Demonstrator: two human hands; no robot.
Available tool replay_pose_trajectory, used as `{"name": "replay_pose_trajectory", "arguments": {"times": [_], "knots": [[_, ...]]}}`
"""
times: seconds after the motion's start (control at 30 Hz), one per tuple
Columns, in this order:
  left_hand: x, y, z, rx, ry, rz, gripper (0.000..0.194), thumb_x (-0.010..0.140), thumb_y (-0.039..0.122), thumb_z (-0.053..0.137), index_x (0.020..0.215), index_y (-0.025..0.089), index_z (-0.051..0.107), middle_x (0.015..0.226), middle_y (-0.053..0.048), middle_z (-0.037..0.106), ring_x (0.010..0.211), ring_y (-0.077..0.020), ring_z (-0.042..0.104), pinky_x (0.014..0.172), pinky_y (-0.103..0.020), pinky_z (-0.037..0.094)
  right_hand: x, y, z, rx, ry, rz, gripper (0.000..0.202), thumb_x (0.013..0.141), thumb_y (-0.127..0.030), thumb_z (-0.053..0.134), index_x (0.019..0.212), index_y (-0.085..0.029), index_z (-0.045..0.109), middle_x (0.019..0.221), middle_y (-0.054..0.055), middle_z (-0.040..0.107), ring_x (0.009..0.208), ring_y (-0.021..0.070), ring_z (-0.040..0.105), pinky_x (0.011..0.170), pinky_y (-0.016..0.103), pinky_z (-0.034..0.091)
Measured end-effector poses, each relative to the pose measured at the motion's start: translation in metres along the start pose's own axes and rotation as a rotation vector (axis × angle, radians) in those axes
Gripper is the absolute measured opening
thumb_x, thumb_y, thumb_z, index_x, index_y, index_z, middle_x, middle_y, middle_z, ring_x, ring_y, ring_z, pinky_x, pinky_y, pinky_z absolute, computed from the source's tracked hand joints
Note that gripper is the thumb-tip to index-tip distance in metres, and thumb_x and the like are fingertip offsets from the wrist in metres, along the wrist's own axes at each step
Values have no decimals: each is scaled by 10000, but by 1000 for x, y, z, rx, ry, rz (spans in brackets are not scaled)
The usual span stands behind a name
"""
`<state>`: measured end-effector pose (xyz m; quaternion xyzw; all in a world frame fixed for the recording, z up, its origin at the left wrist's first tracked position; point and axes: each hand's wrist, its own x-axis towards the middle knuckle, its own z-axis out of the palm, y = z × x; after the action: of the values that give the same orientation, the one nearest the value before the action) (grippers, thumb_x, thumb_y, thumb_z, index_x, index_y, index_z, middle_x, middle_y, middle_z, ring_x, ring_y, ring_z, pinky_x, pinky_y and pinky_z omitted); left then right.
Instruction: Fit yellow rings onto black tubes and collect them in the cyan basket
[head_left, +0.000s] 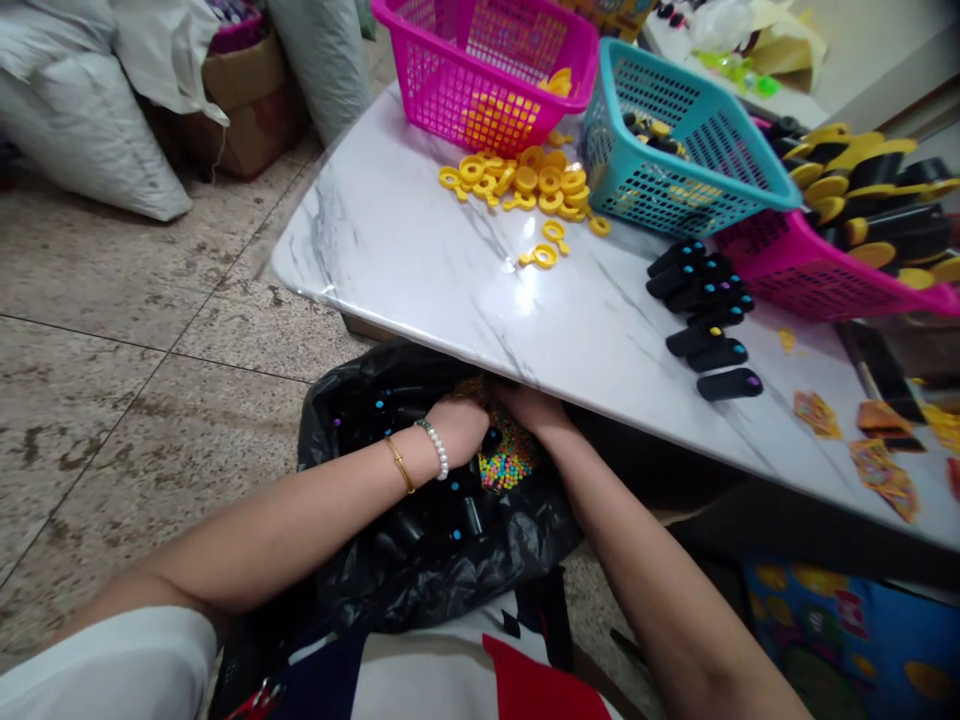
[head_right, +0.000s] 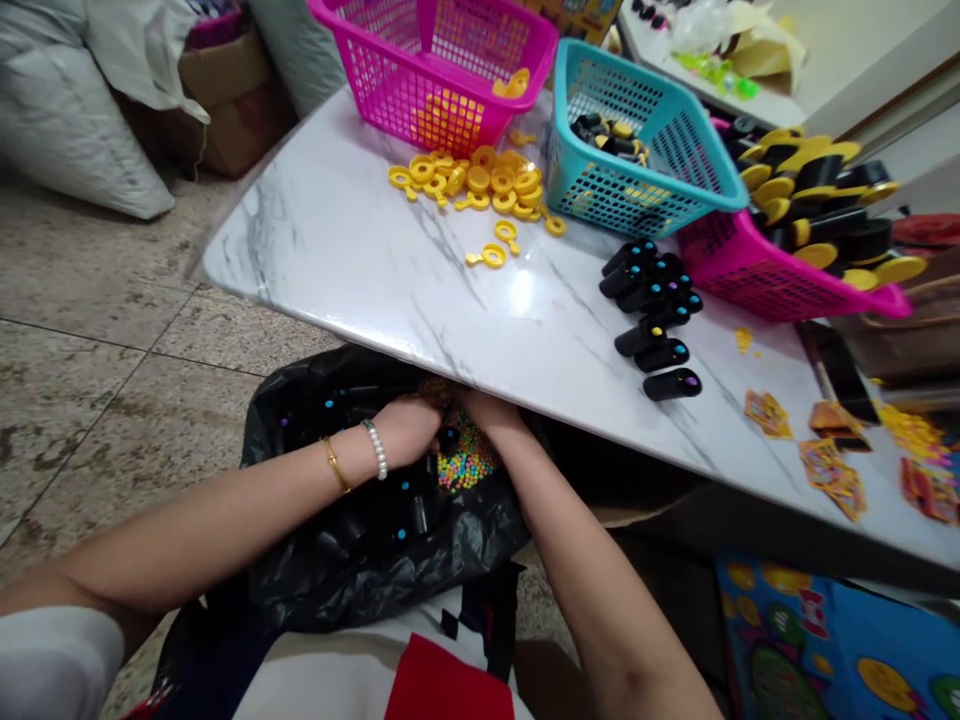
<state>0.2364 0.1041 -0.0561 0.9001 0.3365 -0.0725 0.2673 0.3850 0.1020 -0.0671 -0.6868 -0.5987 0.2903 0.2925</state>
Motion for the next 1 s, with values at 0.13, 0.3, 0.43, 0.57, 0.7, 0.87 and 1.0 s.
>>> {"name": "replay_pose_trajectory", "arguments": {"times": [0.13, 0.3, 0.43, 0.57, 0.7, 0.87, 1.0], "knots": [[-6, -10, -5, -41, 8, 12, 264, 738, 259, 703, 941, 91, 691, 995, -166, 679, 892, -280, 649, 766, -335, 516, -47, -3, -15, 147, 145, 78, 259, 746, -319, 663, 967, -184, 655, 1006, 53, 710, 1038, 267, 621, 981, 463, 444], [-3, -16, -10, -115, 67, 120, 346, 763, 350, 700, 1037, 141, 674, 1089, -101, 668, 1018, -225, 610, 881, -269, 469, -95, -9, -20, 390, 219, 34, 308, 765, -265, 666, 1062, -202, 618, 1072, 53, 682, 953, 205, 666, 893, 363, 532], [-2, -12, -11, -338, 196, 240, 352, 807, 380, 658, 1087, 167, 655, 1100, -66, 677, 1036, -195, 606, 910, -262, 445, -117, -22, -28, 181, 242, -32, 269, 801, -250, 624, 1069, -230, 622, 1103, 55, 660, 1002, 212, 642, 905, 359, 527], [-4, -7, -9, -439, 201, 199, 362, 840, 414, 605, 1080, 145, 641, 1049, -83, 692, 967, -203, 630, 866, -289, 461, -142, -31, -53, 30, 388, -80, 255, 792, -245, 643, 1047, -240, 634, 1034, 53, 672, 926, 212, 652, 851, 350, 537], [-4, -4, -10, -585, 114, 188, 364, 886, 398, 514, 1133, 151, 619, 1065, -75, 690, 917, -182, 641, 841, -293, 474, -150, -19, -102, -201, 788, 33, 319, 731, -309, 726, 1024, -202, 657, 869, 36, 678, 744, 186, 638, 756, 332, 531], [-2, 3, -14, -910, -132, 258, 455, 859, 324, 524, 1279, 149, 527, 1218, -86, 628, 1025, -189, 606, 874, -326, 477, -120, 11, -161, -343, 855, 230, 311, 686, -443, 744, 833, -173, 695, 642, -6, 629, 570, 148, 572, 613, 278, 480], [-3, 6, -16, -1050, -196, 237, 532, 786, 249, 602, 1298, 146, 502, 1269, -106, 590, 1073, -212, 576, 892, -360, 465, -113, 9, -159, -487, 881, 191, 292, 697, -469, 731, 700, -180, 683, 578, -10, 600, 545, 154, 555, 611, 290, 453]]}}
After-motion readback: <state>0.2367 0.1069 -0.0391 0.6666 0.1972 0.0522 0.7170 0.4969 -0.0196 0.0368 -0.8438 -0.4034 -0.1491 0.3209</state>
